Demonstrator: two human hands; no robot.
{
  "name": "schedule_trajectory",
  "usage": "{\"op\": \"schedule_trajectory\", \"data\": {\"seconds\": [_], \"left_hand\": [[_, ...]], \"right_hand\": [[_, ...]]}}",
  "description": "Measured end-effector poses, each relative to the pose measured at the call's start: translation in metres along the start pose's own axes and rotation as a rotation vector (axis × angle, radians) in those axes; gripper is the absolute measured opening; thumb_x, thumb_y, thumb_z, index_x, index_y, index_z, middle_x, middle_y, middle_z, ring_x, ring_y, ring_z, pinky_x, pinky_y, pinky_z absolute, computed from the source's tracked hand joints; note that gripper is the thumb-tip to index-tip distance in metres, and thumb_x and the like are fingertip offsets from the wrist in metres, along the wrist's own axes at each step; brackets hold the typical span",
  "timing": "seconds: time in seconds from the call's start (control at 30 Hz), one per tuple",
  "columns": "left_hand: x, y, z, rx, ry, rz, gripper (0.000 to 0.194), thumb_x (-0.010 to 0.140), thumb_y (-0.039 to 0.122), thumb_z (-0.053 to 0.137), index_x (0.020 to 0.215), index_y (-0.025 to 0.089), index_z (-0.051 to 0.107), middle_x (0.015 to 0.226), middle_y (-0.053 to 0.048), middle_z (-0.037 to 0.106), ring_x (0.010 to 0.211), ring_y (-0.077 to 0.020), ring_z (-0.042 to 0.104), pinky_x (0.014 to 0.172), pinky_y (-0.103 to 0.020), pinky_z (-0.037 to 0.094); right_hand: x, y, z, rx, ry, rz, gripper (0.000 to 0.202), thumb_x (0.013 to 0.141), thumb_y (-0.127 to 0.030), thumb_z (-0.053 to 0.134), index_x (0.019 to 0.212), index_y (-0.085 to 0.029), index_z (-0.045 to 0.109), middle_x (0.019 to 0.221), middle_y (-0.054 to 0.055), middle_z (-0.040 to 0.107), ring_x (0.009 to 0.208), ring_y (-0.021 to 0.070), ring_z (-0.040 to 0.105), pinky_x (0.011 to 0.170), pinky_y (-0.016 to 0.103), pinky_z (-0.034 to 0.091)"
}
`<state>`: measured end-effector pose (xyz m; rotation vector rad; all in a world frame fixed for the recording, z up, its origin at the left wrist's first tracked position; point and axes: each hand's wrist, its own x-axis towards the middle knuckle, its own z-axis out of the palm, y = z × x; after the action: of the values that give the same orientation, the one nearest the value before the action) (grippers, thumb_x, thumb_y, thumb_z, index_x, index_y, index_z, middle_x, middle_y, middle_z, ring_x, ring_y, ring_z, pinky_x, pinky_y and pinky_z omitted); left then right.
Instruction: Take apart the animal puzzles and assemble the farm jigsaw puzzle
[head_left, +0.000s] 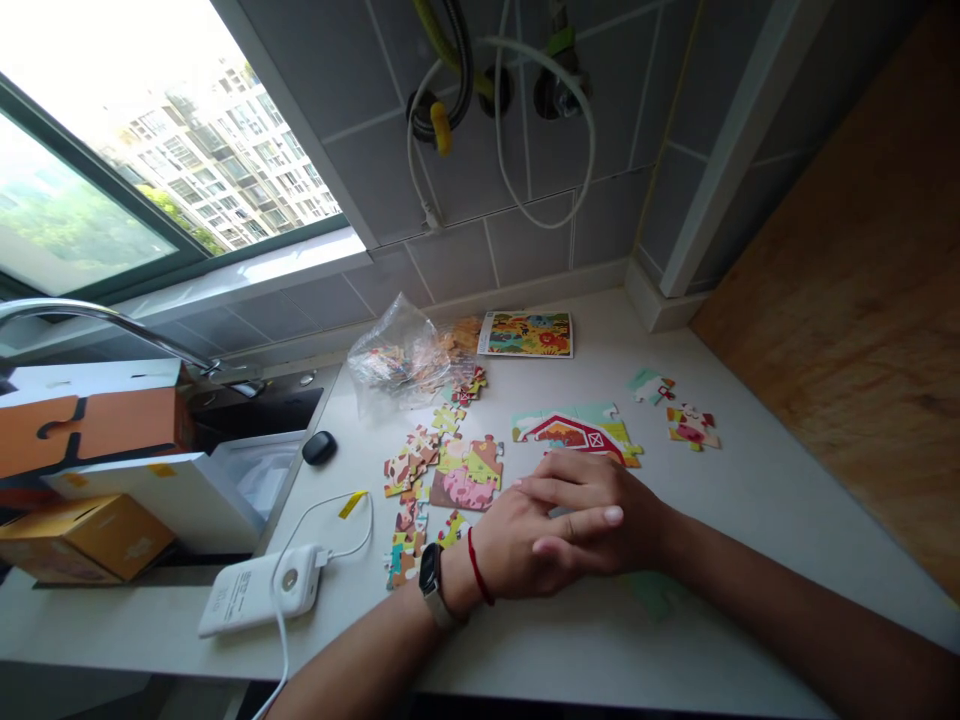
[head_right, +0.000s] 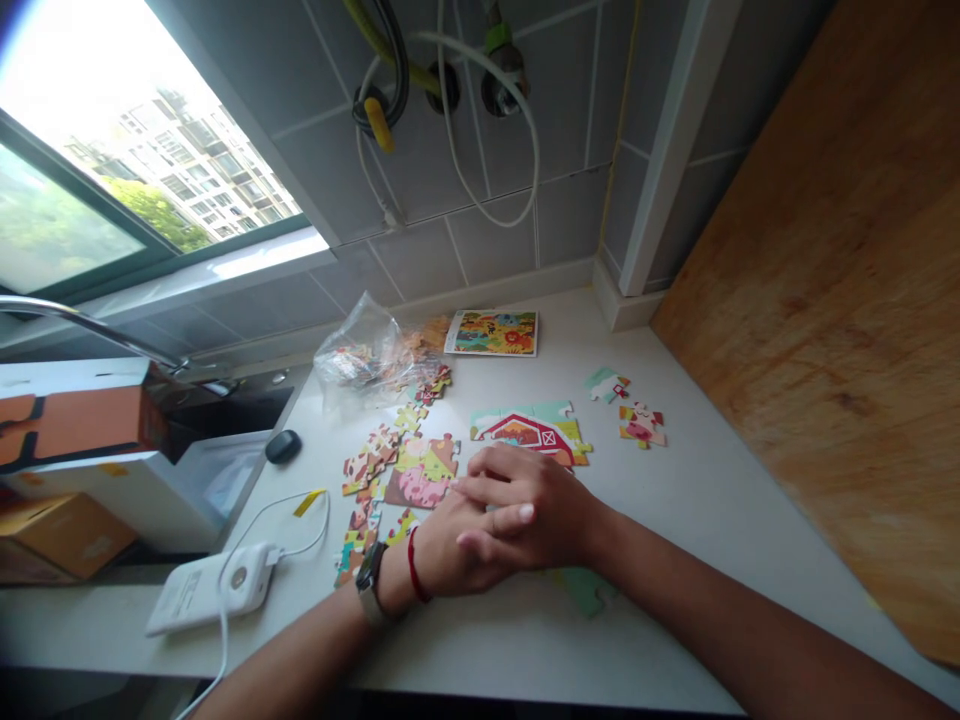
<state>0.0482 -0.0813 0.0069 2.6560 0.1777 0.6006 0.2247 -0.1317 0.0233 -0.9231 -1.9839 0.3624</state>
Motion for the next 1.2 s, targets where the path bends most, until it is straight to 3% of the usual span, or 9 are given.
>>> {"op": "schedule_trajectory", "data": {"seconds": [0.1, 0.23, 0.5, 0.6, 0.67, 0.77, 0.9, 1.1, 1.2], "left_hand": [[0.000, 0.002, -0.002, 0.025, -0.018, 0.051, 0.063, 0.096, 0.036, 0.050, 0.157, 0.035, 0.032, 0.121, -0.006, 0.070, 0.102, -0.0247, 0.071, 0.089, -0.042, 0.061], [0.004, 0.010, -0.005, -0.047, 0.034, 0.079, 0.080, 0.092, 0.040, 0.054, 0.163, 0.033, 0.018, 0.118, -0.005, 0.071, 0.100, -0.0245, 0.072, 0.086, -0.040, 0.062], [0.006, 0.023, -0.009, -0.243, 0.050, -0.001, 0.092, 0.087, 0.039, 0.066, 0.165, 0.029, 0.017, 0.130, -0.012, 0.067, 0.116, -0.0292, 0.071, 0.093, -0.040, 0.062], [0.006, 0.019, -0.020, -0.257, -0.040, -0.046, 0.093, 0.087, 0.039, 0.070, 0.165, 0.027, 0.022, 0.135, -0.014, 0.066, 0.119, -0.0312, 0.069, 0.094, -0.040, 0.061], [0.007, 0.014, -0.031, -0.308, -0.096, -0.079, 0.084, 0.090, 0.033, 0.069, 0.163, 0.027, 0.029, 0.131, -0.012, 0.069, 0.113, -0.0273, 0.072, 0.092, -0.035, 0.061], [0.010, 0.005, -0.049, -0.347, -0.054, -0.168, 0.060, 0.097, 0.023, 0.063, 0.155, 0.027, 0.045, 0.126, -0.009, 0.073, 0.109, -0.0210, 0.073, 0.095, -0.030, 0.058], [0.012, -0.019, -0.063, -0.067, -0.003, -0.394, 0.030, 0.102, 0.030, 0.059, 0.131, 0.025, 0.066, 0.121, -0.009, 0.075, 0.111, -0.0230, 0.072, 0.099, -0.037, 0.058], [0.001, -0.071, -0.068, 0.292, -0.085, -0.422, 0.028, 0.099, 0.031, 0.060, 0.125, 0.023, 0.070, 0.147, -0.013, 0.060, 0.137, -0.0324, 0.058, 0.113, -0.051, 0.051], [-0.001, -0.091, -0.076, 0.318, -0.096, -0.460, 0.037, 0.100, 0.034, 0.057, 0.134, 0.020, 0.065, 0.153, -0.014, 0.055, 0.138, -0.0307, 0.058, 0.115, -0.048, 0.050]], "right_hand": [[-0.002, -0.001, 0.003, -0.021, 0.031, 0.023, 0.044, 0.095, -0.061, 0.058, 0.104, -0.021, 0.074, 0.082, 0.005, 0.070, 0.070, 0.0192, 0.064, 0.062, 0.032, 0.052], [-0.004, -0.005, 0.005, -0.050, 0.064, 0.026, 0.051, 0.097, -0.067, 0.050, 0.081, -0.023, 0.069, 0.067, 0.002, 0.067, 0.056, 0.0154, 0.058, 0.054, 0.032, 0.043], [-0.008, -0.007, 0.007, 0.054, 0.058, 0.114, 0.056, 0.090, -0.077, 0.056, 0.072, -0.025, 0.065, 0.059, 0.001, 0.066, 0.051, 0.0146, 0.059, 0.052, 0.032, 0.042], [-0.008, -0.001, 0.010, 0.127, 0.066, 0.137, 0.051, 0.090, -0.073, 0.060, 0.079, -0.024, 0.067, 0.065, 0.002, 0.070, 0.056, 0.0151, 0.062, 0.054, 0.030, 0.043], [-0.007, 0.007, 0.009, 0.176, 0.054, 0.128, 0.046, 0.093, -0.067, 0.061, 0.084, -0.022, 0.068, 0.069, 0.001, 0.070, 0.059, 0.0150, 0.062, 0.057, 0.029, 0.045], [-0.004, 0.020, -0.001, 0.170, 0.098, 0.143, 0.038, 0.098, -0.054, 0.061, 0.080, -0.021, 0.068, 0.067, 0.001, 0.065, 0.060, 0.0146, 0.058, 0.060, 0.028, 0.044], [-0.003, 0.034, -0.021, 0.159, 0.269, 0.360, 0.047, 0.104, -0.051, 0.051, 0.074, -0.020, 0.070, 0.065, 0.001, 0.062, 0.059, 0.0137, 0.056, 0.058, 0.027, 0.042], [-0.004, 0.050, -0.034, 0.196, 0.439, 0.566, 0.069, 0.100, -0.071, 0.039, 0.066, -0.018, 0.068, 0.054, 0.000, 0.054, 0.054, 0.0157, 0.054, 0.058, 0.029, 0.041], [-0.005, 0.056, -0.035, 0.224, 0.471, 0.606, 0.073, 0.097, -0.077, 0.038, 0.066, -0.019, 0.068, 0.052, 0.000, 0.052, 0.053, 0.0163, 0.053, 0.058, 0.030, 0.041]]}}
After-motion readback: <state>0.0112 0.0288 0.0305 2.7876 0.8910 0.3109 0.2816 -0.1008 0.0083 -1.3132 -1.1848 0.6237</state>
